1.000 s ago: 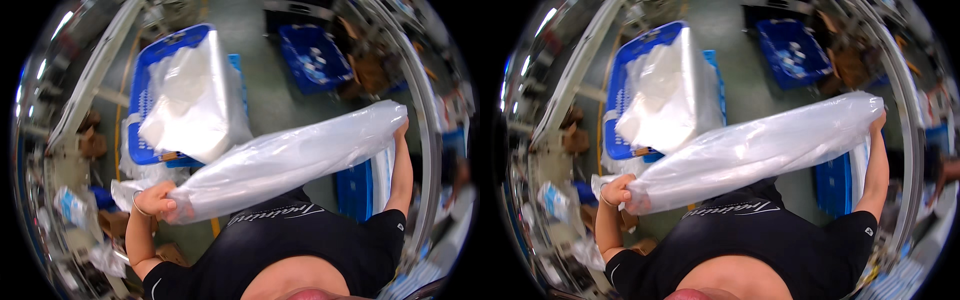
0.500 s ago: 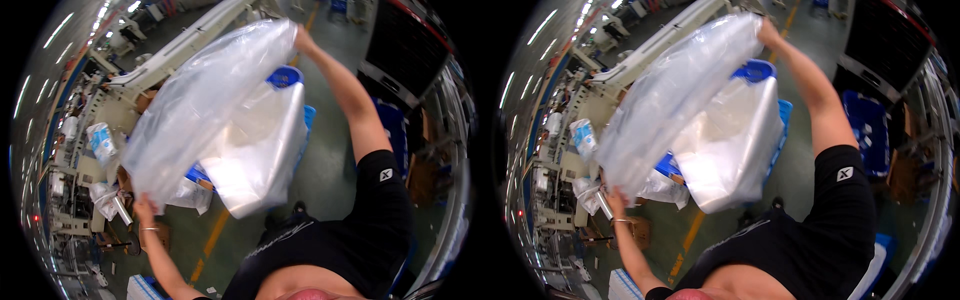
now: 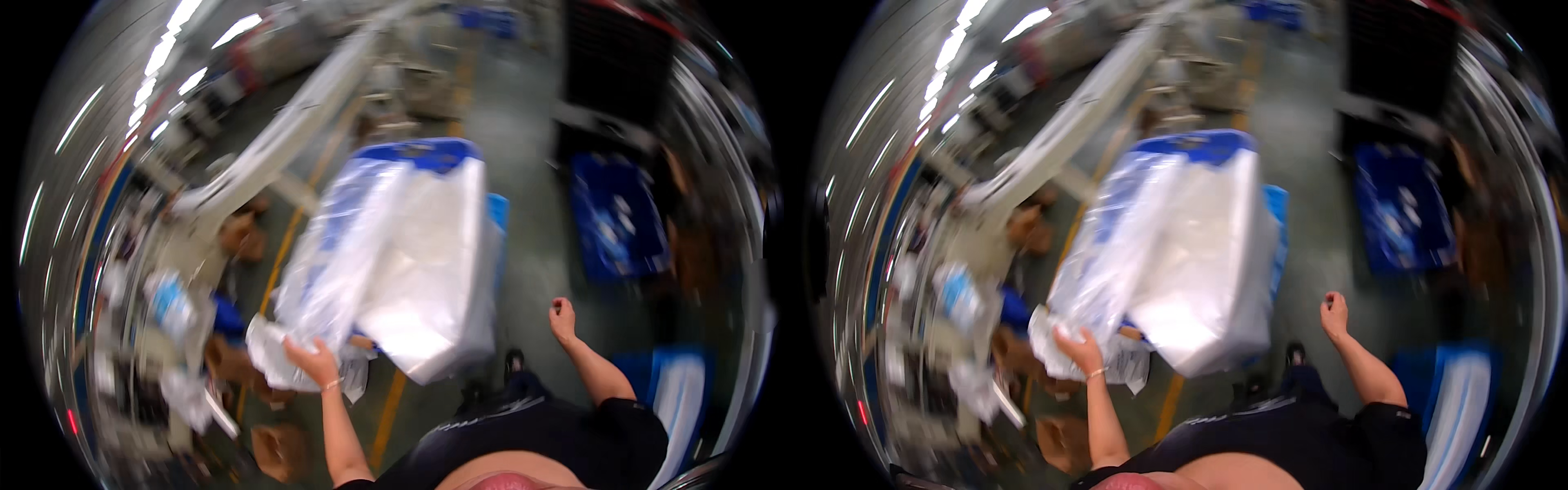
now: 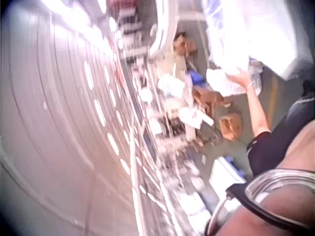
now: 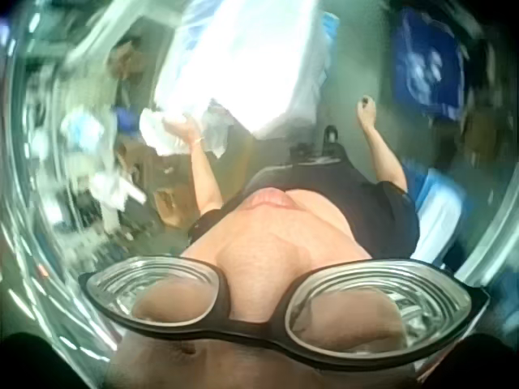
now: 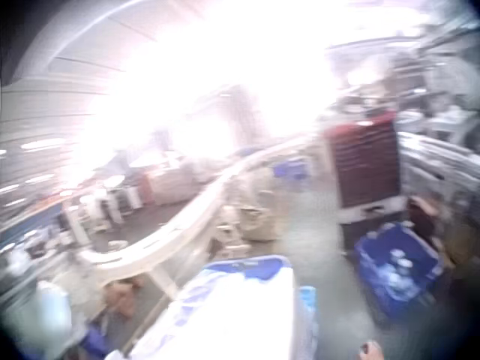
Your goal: The person packs small blue and white boxes into a plastic-lined blue crate, arranging them in neat rows, then picks up a large clear plastic bag from the floor and walks back to the assembly line.
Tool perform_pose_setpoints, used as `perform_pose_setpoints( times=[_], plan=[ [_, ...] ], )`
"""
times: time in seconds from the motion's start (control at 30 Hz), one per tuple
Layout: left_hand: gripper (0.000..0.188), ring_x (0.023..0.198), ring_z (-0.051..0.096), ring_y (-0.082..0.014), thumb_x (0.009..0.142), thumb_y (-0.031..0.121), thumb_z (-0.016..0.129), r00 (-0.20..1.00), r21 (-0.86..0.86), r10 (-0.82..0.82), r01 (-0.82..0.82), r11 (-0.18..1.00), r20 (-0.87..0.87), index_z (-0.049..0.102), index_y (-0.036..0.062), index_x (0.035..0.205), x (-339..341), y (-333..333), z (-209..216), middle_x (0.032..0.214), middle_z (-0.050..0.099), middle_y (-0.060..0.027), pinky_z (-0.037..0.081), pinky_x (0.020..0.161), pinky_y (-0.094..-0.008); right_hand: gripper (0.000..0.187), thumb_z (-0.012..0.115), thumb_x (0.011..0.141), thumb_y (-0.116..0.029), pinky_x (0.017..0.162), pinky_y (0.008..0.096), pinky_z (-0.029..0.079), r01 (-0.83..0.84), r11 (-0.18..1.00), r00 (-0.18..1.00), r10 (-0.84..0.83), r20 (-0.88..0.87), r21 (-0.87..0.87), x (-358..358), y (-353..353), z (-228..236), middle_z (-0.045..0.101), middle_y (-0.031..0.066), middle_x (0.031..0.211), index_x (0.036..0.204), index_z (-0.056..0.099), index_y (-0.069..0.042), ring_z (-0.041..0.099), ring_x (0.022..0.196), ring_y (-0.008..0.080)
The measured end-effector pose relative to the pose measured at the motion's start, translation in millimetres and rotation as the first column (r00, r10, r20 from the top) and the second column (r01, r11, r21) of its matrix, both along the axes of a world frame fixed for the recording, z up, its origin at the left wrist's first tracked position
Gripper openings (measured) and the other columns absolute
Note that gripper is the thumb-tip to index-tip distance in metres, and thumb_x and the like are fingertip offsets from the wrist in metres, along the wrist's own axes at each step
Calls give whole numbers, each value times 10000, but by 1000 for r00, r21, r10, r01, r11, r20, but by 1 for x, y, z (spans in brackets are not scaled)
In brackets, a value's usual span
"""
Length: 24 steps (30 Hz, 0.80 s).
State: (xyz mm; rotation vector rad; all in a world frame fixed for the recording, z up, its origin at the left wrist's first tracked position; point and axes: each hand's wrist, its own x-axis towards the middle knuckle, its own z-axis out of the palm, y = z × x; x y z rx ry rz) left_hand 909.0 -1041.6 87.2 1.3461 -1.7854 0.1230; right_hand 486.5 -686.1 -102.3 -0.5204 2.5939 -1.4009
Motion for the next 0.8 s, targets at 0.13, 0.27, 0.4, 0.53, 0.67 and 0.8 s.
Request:
perform_pose_setpoints(
  times=[0.13,0.27,0.4,0.53,0.67,0.8],
  plan=[
    [526,1203,432,-351,826,28,549,883,-96,-450,441,893,-132,365,-60,1311,-94,91,43,1311,417,-220,366,1004,-421,220,584,699,-116,732,414,505,123,797,892,-350,286,592,125,223,-64,644,185,874,882,642,-7,624,850,335],
    [388,964,570,-265,853,46,572,204,448,-900,894,10,-386,483,-15,1225,-216,225,14,1121,570,-151,451,853,-349,172,553,689,-118,658,437,517,310,619,492,-754,435,722,248,359,-68,657,190,741,739,652,13,650,707,355],
    [403,908,592,-313,850,161,624,-460,665,-885,640,-384,-68,504,-16,1192,-298,377,4,1047,601,-180,482,800,-379,135,581,758,-154,514,363,530,519,584,45,-747,663,624,318,426,-54,656,133,711,780,641,-35,650,581,243],
    [420,1012,550,-410,855,246,602,-688,762,-724,449,-467,-39,510,-21,1165,-362,495,-40,1083,576,-238,459,856,-446,86,615,779,-165,468,319,520,821,346,-130,-661,739,455,361,462,-72,623,62,666,797,623,-81,599,509,169],
    [424,932,603,-342,855,260,609,-672,816,-737,384,-432,-74,519,-25,1156,-427,587,-86,1058,608,-204,484,807,-409,87,601,811,-144,473,299,519,853,318,-156,-601,784,413,372,502,-87,625,43,768,871,612,-81,600,546,148],
    [495,916,623,-286,827,334,653,-515,911,-847,276,-307,-129,524,-18,1151,-513,646,-137,1073,629,-175,483,810,-378,64,585,827,-137,473,294,512,893,99,-288,-623,727,438,335,566,-73,616,46,759,834,610,-79,603,562,136]
  ],
)
